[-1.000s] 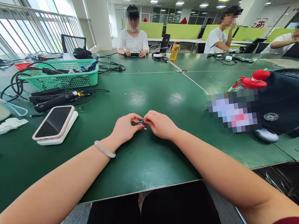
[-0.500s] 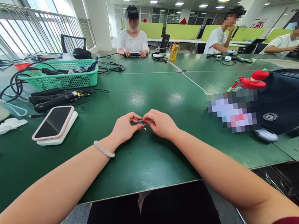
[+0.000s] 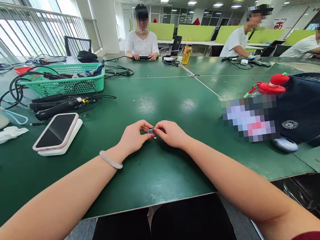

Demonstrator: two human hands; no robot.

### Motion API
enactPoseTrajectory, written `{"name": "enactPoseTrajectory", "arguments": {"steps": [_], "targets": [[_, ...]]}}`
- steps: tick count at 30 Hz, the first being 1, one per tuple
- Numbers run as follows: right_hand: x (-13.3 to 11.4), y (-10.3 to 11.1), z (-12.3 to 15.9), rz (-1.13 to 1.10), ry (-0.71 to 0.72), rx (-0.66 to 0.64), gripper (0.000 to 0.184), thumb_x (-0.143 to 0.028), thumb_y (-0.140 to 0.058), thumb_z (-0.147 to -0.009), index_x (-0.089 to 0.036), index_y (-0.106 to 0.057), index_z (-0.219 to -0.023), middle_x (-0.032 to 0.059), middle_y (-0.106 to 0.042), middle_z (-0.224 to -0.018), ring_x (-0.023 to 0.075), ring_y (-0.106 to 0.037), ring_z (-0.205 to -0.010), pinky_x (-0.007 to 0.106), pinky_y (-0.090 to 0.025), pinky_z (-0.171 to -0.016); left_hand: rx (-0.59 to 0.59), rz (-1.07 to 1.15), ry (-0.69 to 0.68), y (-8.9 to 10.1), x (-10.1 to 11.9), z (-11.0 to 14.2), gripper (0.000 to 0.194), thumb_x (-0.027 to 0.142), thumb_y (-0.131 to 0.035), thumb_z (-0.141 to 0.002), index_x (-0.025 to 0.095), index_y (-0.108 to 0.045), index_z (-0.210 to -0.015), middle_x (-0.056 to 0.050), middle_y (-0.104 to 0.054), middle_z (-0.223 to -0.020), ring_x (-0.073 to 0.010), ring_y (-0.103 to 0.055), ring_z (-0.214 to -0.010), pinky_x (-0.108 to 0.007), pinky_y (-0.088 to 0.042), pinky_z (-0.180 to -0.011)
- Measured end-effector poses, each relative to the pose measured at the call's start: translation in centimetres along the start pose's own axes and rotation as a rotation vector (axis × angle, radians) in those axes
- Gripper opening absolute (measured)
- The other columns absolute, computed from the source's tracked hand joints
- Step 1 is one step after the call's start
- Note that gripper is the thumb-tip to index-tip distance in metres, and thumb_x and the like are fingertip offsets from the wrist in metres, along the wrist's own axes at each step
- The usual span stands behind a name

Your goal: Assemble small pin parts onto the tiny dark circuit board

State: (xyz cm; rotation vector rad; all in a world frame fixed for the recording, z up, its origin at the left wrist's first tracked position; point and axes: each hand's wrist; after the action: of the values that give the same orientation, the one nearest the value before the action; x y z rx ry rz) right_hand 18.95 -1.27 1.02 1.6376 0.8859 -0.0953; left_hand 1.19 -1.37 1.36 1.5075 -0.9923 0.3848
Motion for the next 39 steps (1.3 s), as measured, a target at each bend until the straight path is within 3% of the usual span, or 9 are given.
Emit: {"name": "enactPoseTrajectory", "arguments": {"steps": [8,11,17,24,32,39], "targets": [[0.5,0.2,0.1,0.039,-0.035,-0.097,0.017,-0.035,-0.057,-0.081,-0.019,-0.063,-0.077,-0.0001,-0.060,-0.075,0.0107,-0.049,-0.068,0.022,-0.034,-0.061,0.060,-0.058,0.033,0.1,-0.1,-0.1,0.023,0.032,-0.067,-0.069,0.022,-0.063,-0.090,0.000,-0.065,-0.085,-0.0165,-0.060,-0.082,-0.030,-0.046,-0.077],[0.5,0.1,0.2,0.083,-0.007,-0.140,0.013,-0.032,-0.064,-0.076,-0.020,-0.063,-0.078,-0.0005,-0.059,-0.077,0.0107,-0.050,-0.070,0.022,-0.035,-0.062,0.086,-0.068,0.084,0.2,-0.2,-0.2,0.023,0.030,-0.067,-0.068,0.022,-0.063,-0.090,-0.001,-0.064,-0.084,-0.0164,-0.060,-0.081,-0.030,-0.046,-0.076],[-0.1,-0.2,0.2,0.187,0.062,-0.166,0.008,-0.025,-0.057,-0.082,-0.019,-0.062,-0.079,0.0014,-0.058,-0.079,0.0117,-0.051,-0.072,0.024,-0.036,-0.066,0.089,-0.070,0.094,0.0,-0.5,-0.3,0.024,0.031,-0.066,-0.068,0.022,-0.063,-0.091,-0.001,-0.065,-0.084,-0.0165,-0.060,-0.080,-0.031,-0.046,-0.077],[0.3,-0.2,0.1,0.164,0.046,-0.151,0.011,-0.021,-0.053,-0.084,-0.018,-0.064,-0.080,0.0032,-0.059,-0.081,0.0128,-0.053,-0.075,0.024,-0.037,-0.068,0.083,-0.069,0.108,0.1,-0.5,-0.2,0.024,0.031,-0.066,-0.068,0.022,-0.063,-0.090,-0.002,-0.065,-0.083,-0.0170,-0.060,-0.079,-0.031,-0.046,-0.076],[0.4,0.2,-0.1,-0.039,0.002,0.039,0.012,-0.023,-0.053,-0.083,-0.018,-0.060,-0.075,0.0001,-0.058,-0.075,0.0115,-0.049,-0.070,0.023,-0.036,-0.067,0.012,-0.066,0.083,0.2,0.1,-0.1,0.026,0.035,-0.068,-0.067,0.022,-0.063,-0.088,0.000,-0.067,-0.082,-0.0173,-0.061,-0.078,-0.030,-0.045,-0.074],[-0.2,-0.1,0.1,-0.118,0.006,0.058,0.013,-0.026,-0.054,-0.083,-0.018,-0.059,-0.073,-0.0009,-0.056,-0.072,0.0103,-0.046,-0.065,0.023,-0.036,-0.065,-0.042,-0.079,0.030,0.2,0.7,0.2,0.024,0.038,-0.068,-0.065,0.022,-0.063,-0.083,0.001,-0.067,-0.080,-0.0180,-0.061,-0.079,-0.030,-0.044,-0.073]]}}
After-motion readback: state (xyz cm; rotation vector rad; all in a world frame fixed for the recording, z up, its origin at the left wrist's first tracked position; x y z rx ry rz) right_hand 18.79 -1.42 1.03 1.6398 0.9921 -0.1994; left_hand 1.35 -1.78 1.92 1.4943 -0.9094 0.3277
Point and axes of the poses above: each hand's wrist, its own z-axis away from the middle knuckle, its own y-axis out of the back of the hand, x = y × z
